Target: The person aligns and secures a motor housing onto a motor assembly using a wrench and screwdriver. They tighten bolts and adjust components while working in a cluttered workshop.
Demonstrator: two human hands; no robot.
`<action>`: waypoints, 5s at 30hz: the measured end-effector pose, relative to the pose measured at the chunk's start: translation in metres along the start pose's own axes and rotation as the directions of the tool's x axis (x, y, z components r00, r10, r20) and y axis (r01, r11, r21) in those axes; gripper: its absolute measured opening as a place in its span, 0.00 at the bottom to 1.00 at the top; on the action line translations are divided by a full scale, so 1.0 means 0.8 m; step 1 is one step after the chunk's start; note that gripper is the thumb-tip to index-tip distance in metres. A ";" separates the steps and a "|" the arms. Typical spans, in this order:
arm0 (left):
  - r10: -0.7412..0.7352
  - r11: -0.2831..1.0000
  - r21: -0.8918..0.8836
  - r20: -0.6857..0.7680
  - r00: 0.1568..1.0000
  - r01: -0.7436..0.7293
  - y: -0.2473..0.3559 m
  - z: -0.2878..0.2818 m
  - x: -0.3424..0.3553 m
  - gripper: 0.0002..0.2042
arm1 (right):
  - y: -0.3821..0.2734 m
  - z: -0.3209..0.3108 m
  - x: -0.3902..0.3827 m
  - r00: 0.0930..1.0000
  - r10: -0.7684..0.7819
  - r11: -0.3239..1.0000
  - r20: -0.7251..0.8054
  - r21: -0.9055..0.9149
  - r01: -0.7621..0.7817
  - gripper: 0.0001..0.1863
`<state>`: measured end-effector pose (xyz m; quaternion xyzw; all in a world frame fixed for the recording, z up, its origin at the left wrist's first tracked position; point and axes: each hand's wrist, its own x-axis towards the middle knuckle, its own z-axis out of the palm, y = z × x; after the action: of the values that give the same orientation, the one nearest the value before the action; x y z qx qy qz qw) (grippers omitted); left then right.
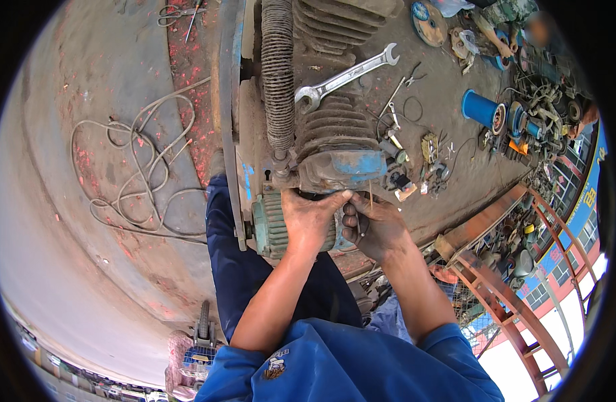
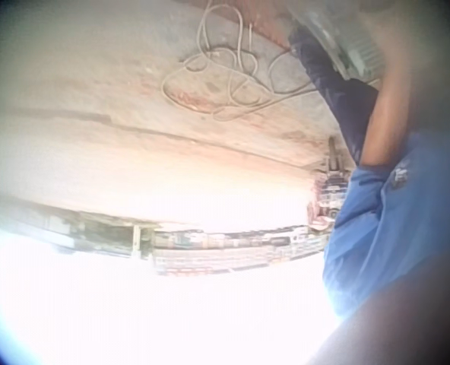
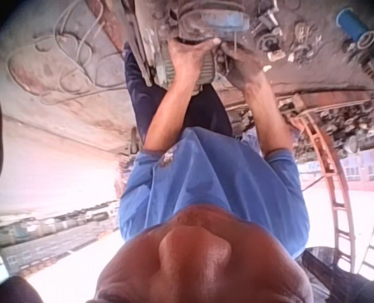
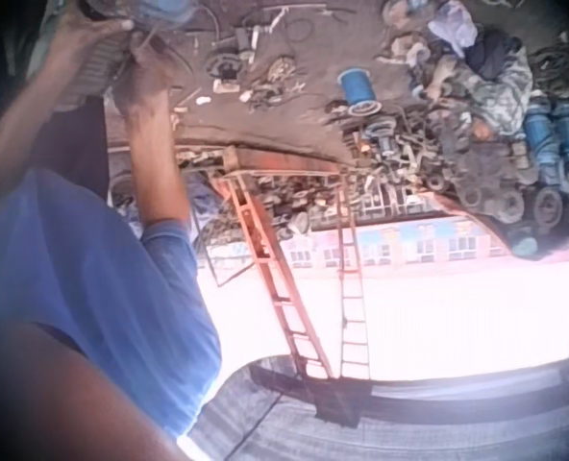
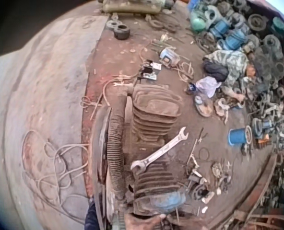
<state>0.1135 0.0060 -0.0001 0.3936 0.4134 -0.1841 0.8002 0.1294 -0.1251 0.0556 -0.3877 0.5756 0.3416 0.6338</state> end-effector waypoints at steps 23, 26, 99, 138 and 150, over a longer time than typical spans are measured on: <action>0.074 0.997 -0.028 -0.070 0.995 -0.076 -0.024 0.006 0.003 0.31 | -0.009 -0.027 0.013 0.984 0.023 0.990 0.175 0.135 -0.048 0.17; 0.126 0.987 -0.095 -0.032 0.992 -0.128 -0.031 0.013 0.004 0.36 | -0.009 -0.027 0.013 0.991 -0.014 0.985 0.130 0.173 -0.009 0.15; 0.013 0.856 0.465 0.419 0.908 -0.226 -0.044 -0.073 -0.002 0.32 | 0.031 -0.074 0.074 0.857 -0.423 0.905 0.295 0.098 0.413 0.42; -0.010 0.976 0.218 0.156 0.988 -0.024 -0.048 -0.021 -0.008 0.37 | 0.116 -0.079 0.002 0.285 -0.917 0.053 0.279 -0.623 0.780 0.22; -0.186 0.979 -0.034 0.275 0.943 0.203 -0.032 -0.017 -0.001 0.28 | 0.129 -0.049 0.004 0.096 -0.974 -0.076 0.206 -0.694 0.716 0.11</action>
<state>0.0901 0.0008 -0.0167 0.2971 0.3424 -0.3015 0.8388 0.0210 -0.1122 0.0405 -0.9088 0.1248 -0.0585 0.3937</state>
